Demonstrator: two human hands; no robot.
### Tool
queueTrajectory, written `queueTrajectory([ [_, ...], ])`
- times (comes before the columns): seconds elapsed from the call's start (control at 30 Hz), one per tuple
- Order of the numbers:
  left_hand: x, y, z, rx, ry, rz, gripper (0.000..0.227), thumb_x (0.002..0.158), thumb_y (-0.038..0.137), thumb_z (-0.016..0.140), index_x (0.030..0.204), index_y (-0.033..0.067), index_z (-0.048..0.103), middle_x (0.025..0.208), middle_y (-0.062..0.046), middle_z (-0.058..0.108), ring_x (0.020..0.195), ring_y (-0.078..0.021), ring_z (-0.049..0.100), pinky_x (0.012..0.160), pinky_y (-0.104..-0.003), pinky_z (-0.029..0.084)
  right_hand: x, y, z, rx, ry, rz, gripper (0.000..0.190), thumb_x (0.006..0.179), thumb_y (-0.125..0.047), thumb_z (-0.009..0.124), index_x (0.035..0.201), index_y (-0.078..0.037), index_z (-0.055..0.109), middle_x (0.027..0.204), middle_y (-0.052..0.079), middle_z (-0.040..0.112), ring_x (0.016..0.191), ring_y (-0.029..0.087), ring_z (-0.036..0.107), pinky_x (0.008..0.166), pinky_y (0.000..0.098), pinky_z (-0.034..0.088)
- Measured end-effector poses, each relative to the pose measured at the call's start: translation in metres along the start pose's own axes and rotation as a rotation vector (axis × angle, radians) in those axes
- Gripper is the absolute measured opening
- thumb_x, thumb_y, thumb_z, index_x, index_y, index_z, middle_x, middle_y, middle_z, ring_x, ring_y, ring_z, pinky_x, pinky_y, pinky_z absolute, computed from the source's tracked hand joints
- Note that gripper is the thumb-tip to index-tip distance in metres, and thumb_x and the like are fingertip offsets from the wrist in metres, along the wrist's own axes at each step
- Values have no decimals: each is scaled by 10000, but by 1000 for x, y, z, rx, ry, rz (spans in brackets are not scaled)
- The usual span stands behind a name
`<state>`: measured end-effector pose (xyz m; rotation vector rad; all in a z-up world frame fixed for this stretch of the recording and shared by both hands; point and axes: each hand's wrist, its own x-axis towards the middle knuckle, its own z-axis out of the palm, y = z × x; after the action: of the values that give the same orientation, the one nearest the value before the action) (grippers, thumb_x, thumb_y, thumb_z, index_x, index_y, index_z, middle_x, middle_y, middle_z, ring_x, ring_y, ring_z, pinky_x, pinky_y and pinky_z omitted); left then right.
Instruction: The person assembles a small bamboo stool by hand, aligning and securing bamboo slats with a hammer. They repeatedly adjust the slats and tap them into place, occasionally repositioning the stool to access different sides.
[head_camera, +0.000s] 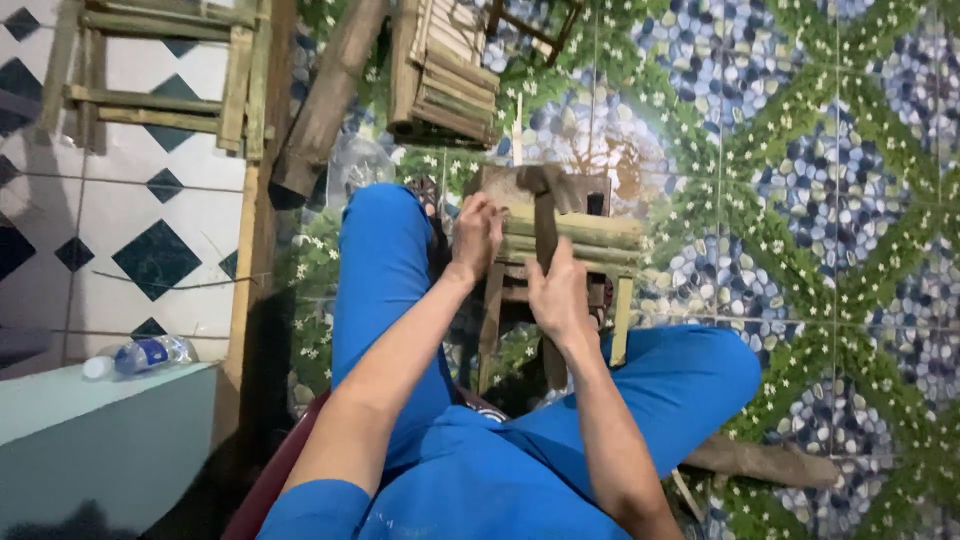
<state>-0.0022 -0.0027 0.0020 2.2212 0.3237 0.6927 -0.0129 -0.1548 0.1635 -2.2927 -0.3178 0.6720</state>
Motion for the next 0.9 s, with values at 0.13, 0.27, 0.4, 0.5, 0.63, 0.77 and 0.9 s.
queueTrajectory([
  [0.13,7,19,-16,-11,-8,-15,182,962,96,719,835,9,623,852,-104,525,902,-341,582,715,-371,553,-5,-8,3,-56,41,31,626,1097,-208,474,1518,175,213,1323,466,489,1178,551,601,802,619,599],
  [0.27,2,-3,5,54,-3,-33,111,896,180,774,850,153,677,872,-2,545,894,-216,590,756,-332,566,9,-2,3,-96,-83,107,646,1068,-167,490,1531,169,191,1377,458,456,1275,557,535,887,655,572],
  [0.4,-1,-5,4,79,9,-20,209,903,193,782,788,85,646,887,-15,543,885,-252,584,731,-334,559,-9,3,14,-9,141,-122,466,1063,-150,531,1407,139,410,1107,444,610,1021,595,635,642,630,526],
  [0.5,5,18,-12,-64,-97,-194,214,998,176,672,812,73,648,887,-24,516,867,-233,558,754,-313,541,-3,19,26,25,237,-164,477,1085,-198,503,1408,130,377,1040,457,614,934,601,650,581,611,501],
  [0.63,1,-7,12,-283,-108,-370,186,961,274,694,856,155,598,911,-54,483,928,-301,580,758,-387,500,19,36,25,-71,-13,39,568,1054,-171,532,1475,146,320,1239,432,572,1088,543,650,692,589,592],
  [0.77,-2,-20,24,15,-74,-210,151,929,266,761,883,146,682,904,-31,542,883,-284,621,789,-362,552,-1,22,15,8,70,-57,414,1081,-131,490,1405,103,385,1100,383,628,927,519,689,593,564,562],
  [0.9,8,29,-19,-404,-19,-444,119,1028,106,591,966,6,603,953,-73,553,960,-252,575,884,-501,469,7,53,21,-32,48,-54,433,1061,-116,514,1406,111,383,1038,382,644,810,478,710,518,503,535],
])
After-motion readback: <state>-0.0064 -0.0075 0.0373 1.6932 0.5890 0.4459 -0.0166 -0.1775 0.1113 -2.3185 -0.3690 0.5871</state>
